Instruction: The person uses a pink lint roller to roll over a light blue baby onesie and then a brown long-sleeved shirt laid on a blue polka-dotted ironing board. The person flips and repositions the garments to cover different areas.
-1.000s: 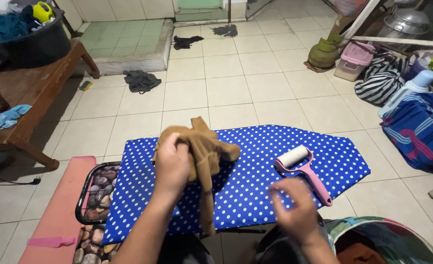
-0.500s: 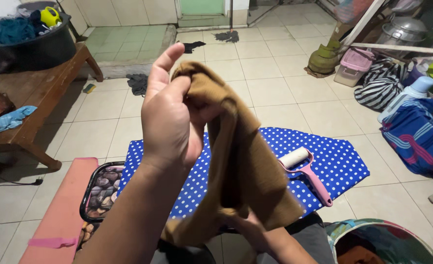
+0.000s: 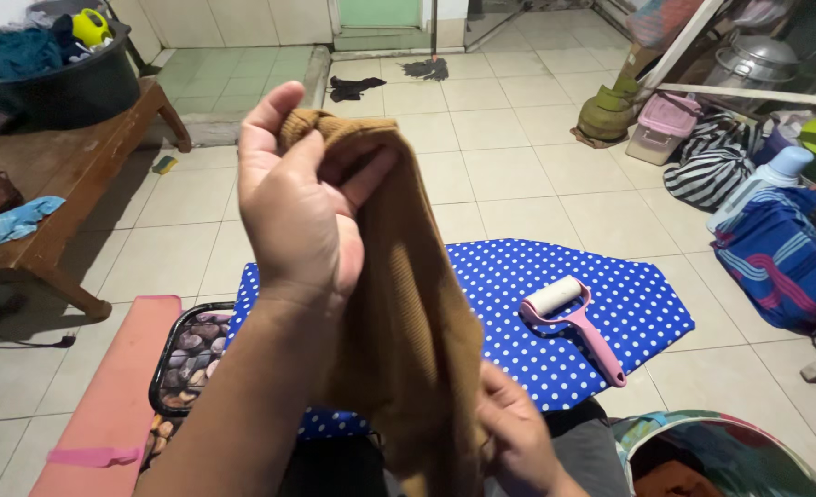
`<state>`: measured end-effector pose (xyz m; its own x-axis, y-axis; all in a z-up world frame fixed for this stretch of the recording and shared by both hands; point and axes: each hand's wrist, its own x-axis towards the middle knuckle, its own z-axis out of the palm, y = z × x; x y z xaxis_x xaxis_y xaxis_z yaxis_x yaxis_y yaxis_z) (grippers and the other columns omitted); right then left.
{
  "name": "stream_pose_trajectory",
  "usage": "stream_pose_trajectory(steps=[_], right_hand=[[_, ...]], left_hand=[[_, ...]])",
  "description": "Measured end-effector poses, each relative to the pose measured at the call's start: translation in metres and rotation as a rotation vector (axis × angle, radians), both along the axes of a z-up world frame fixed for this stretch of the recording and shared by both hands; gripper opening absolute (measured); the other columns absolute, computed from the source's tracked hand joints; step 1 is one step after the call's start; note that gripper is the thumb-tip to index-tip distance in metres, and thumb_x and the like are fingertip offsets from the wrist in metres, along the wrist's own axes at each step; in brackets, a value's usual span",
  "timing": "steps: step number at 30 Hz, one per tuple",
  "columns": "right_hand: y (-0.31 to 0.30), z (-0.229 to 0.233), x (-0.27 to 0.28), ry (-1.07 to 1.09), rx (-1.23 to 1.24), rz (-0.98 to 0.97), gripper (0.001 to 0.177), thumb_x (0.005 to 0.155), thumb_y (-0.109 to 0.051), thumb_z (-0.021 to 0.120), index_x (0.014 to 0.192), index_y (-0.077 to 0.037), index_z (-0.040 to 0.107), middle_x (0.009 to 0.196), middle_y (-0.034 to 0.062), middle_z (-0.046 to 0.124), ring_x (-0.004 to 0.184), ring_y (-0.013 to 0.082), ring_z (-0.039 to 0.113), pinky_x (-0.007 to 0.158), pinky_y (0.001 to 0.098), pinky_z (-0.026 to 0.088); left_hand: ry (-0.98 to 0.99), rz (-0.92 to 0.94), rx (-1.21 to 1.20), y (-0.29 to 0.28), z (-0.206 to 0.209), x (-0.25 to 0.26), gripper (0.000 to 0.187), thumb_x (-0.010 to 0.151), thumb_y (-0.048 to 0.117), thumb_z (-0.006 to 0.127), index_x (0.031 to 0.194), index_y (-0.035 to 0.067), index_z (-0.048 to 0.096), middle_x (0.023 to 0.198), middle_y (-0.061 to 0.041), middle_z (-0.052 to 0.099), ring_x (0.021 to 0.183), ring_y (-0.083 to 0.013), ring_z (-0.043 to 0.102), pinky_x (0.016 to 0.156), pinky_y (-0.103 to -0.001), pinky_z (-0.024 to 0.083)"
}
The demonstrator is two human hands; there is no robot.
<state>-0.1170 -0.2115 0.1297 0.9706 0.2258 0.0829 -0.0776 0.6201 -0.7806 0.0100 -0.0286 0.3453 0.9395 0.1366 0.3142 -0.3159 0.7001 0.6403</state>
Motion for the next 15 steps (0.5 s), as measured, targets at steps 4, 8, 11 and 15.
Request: stream_pose_trajectory(steps=[4, 8, 11, 15], right_hand=[[-0.02, 0.003, 0.014, 0.049, -0.06, -0.27, 0.03, 0.107, -0.023, 0.049, 0.117, 0.001, 0.064, 0.106, 0.0119, 0.073, 0.092, 0.0144, 0.068, 0.082, 0.0307, 0.055], [-0.044, 0.004, 0.037, -0.045, -0.36, -0.321, 0.027, 0.108, -0.019, 0.05, 0.099, 0.0, 0.066, 0.088, 0.0015, 0.065, 0.079, 0.0066, 0.057, 0.07, 0.0247, 0.048], [-0.057, -0.002, 0.05, -0.078, -0.629, -0.277, 0.024, 0.105, -0.019, 0.056, 0.093, 0.0, 0.066, 0.081, -0.0041, 0.055, 0.075, 0.0034, 0.047, 0.065, 0.0226, 0.041], [-0.054, -0.003, 0.055, -0.119, -0.873, -0.177, 0.026, 0.104, -0.021, 0.058, 0.087, -0.002, 0.064, 0.074, -0.0042, 0.051, 0.07, 0.0049, 0.047, 0.062, 0.0242, 0.042]], left_hand=[[-0.059, 0.106, 0.169, 0.027, -0.011, 0.019, 0.03, 0.103, -0.001, 0.042, 0.132, 0.006, 0.049, 0.106, -0.012, 0.063, 0.085, -0.0207, 0.065, 0.08, -0.044, 0.063], [-0.13, 0.323, 0.784, 0.058, -0.033, 0.038, 0.021, 0.101, 0.003, 0.05, 0.116, 0.003, 0.065, 0.103, -0.011, 0.07, 0.09, -0.0241, 0.07, 0.083, -0.038, 0.057], [0.296, 0.534, 1.629, 0.065, -0.058, 0.043, 0.024, 0.094, 0.022, 0.058, 0.108, 0.014, 0.076, 0.101, -0.017, 0.075, 0.097, -0.0371, 0.07, 0.086, -0.047, 0.054], [0.148, 0.269, 2.035, 0.047, -0.116, 0.033, 0.044, 0.084, 0.044, 0.067, 0.113, 0.013, 0.077, 0.107, -0.018, 0.072, 0.101, -0.0389, 0.068, 0.087, -0.053, 0.05]])
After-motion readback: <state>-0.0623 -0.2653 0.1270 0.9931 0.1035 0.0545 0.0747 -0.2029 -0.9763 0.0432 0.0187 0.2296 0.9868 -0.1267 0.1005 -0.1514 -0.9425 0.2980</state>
